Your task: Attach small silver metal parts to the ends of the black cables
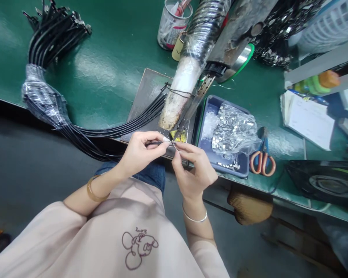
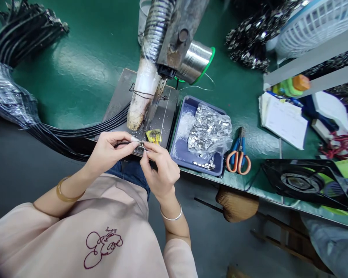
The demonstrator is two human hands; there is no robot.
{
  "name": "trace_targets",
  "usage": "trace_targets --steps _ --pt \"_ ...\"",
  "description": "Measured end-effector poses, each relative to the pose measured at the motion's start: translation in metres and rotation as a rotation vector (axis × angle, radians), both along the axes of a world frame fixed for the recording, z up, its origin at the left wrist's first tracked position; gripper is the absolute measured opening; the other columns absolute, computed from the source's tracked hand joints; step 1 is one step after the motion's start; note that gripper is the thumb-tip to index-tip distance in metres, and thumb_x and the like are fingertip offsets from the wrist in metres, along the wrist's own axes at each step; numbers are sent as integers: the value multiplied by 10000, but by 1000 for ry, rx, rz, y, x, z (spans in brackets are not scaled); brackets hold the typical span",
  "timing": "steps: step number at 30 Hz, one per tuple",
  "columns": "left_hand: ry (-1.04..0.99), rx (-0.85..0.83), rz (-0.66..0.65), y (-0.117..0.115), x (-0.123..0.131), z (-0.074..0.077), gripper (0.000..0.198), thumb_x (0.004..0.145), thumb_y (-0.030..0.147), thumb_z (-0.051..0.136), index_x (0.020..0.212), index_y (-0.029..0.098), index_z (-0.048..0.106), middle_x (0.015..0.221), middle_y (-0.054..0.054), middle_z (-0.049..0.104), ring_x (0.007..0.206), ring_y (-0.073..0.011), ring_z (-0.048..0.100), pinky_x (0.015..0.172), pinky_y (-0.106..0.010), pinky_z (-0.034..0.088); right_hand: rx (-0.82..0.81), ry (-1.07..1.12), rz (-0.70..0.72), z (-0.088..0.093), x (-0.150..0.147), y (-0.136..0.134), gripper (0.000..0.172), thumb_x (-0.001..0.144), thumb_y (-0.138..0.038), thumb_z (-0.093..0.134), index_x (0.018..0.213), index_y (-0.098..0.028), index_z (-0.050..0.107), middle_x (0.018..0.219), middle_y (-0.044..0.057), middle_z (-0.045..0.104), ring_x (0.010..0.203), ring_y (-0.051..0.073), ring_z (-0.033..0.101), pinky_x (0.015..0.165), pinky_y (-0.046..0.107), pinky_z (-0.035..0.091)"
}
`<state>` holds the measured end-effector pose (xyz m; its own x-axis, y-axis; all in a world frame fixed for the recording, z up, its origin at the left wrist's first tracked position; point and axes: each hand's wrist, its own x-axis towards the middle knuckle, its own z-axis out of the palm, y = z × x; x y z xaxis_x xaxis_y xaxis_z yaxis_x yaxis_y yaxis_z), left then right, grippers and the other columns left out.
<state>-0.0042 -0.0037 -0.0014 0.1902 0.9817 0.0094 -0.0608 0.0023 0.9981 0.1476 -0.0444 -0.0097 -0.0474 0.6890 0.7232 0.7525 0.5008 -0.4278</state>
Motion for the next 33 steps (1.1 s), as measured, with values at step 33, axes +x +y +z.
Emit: trace_targets --steps 33 --pt "91 -1 -82 6 -3 7 100 749 175 650 668 131 688 562 30 555 493 -59 375 462 -193 323 -150 63 58 8 4 -1 176 866 -82 669 861 -247 609 940 20 794 838 170 776 733 295 633"
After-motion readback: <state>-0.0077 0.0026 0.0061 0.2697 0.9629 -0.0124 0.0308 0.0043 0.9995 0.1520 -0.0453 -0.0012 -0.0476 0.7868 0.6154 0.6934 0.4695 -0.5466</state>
